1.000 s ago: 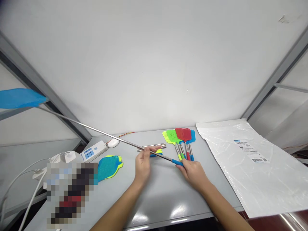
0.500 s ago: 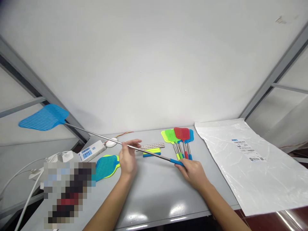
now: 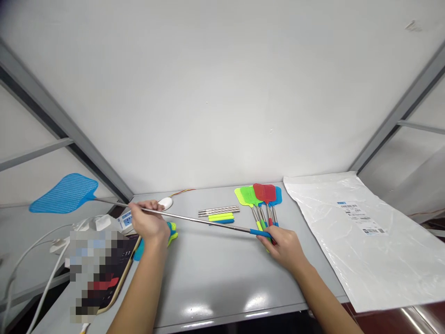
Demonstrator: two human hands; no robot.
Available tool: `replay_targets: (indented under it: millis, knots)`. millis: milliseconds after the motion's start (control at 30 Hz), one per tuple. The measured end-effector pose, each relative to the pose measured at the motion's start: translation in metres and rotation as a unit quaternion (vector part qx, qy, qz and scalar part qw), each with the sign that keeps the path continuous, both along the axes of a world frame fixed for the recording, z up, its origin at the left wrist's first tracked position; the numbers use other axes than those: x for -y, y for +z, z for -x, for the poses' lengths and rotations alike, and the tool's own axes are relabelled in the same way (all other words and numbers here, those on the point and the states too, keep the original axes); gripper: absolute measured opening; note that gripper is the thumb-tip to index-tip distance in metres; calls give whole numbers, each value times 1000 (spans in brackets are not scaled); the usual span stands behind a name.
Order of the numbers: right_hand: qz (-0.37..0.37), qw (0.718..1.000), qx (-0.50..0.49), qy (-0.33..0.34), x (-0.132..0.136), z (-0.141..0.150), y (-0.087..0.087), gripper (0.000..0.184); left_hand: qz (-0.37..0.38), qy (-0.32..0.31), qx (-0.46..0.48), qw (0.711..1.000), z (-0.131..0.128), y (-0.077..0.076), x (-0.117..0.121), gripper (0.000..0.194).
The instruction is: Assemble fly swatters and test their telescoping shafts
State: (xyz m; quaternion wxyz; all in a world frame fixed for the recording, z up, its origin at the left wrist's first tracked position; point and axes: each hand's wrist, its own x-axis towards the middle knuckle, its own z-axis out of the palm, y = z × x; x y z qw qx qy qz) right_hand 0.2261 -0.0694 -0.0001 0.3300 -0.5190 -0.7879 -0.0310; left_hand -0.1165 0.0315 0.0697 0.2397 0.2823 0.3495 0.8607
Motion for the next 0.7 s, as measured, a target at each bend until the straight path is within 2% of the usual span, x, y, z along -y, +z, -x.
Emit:
replay_targets:
  millis: [100,200,367,533,633,700]
  knots:
    - [-20,1000,5,8,-1,1,0,23,-2,24,8,1000,11,2,-3,48]
    - [-36,999,6,-4,-1,0,-1,26,2,0,-2,1000,1,-2,-3,51]
    - [-24,999,-6,-31,-2,-6,-6,30,5,-124,-60,990,-49,-17,12,50]
    - [-25,998,-17,-45,-3,-8,-8,32,40,-276,-134,951,-98,-34,44,48]
    - [-25,997,-32,-58,-4,-12,-6,34,72,-353,-165,918,-111,-38,57,49]
    - [-18,997,-42,-61,-5,-14,-5,35,78,-374,-172,908,-110,-38,57,49]
